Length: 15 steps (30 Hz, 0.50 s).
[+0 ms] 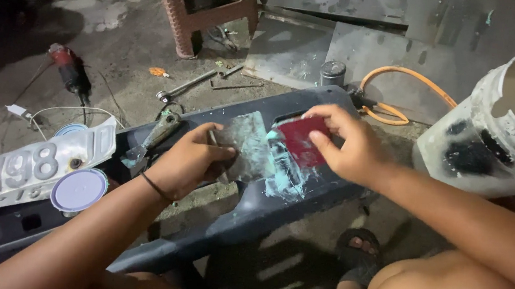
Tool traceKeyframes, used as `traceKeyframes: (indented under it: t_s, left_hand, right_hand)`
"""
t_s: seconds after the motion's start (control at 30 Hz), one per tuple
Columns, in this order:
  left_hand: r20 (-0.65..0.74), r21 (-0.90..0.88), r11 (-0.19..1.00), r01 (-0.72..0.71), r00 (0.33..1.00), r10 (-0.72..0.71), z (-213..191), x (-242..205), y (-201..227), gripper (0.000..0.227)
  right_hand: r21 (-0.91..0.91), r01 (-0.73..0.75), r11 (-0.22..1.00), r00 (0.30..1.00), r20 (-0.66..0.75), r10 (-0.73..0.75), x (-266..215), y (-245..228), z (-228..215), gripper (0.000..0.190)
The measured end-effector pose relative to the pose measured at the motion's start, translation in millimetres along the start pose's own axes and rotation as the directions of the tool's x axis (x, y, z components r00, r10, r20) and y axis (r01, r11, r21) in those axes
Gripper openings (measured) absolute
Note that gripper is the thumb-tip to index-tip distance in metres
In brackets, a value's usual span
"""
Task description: The person applies a light blue body filler onto a dark plastic car part using a red plastic spreader. They smooth the filler across the surface and then scoop more filler from a small container using a metal putty knife.
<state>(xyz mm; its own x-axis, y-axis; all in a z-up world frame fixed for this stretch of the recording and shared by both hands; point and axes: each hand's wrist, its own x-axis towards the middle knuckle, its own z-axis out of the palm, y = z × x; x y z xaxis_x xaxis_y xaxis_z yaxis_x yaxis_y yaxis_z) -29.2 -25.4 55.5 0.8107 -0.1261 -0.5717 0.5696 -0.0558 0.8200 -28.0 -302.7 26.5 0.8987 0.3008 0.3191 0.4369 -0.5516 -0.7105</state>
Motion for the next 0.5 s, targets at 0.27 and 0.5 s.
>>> traceKeyframes:
  t_s: [0.27,0.5]
  left_hand:
    - [0.053,-0.316,0.949,0.017,0.999,0.000,-1,10,-11,0.040]
    - [0.140,-0.416,0.903,-0.107,0.974,0.180,-14,22,-14,0.029]
  right_hand:
    - [-0.179,0.443,0.879,0.892,-0.014,-0.452,0,-11,0,0.025]
    - [-0.275,0.436,0.857,0.888,-0.024,-0.460,4,-1,-6,0.021]
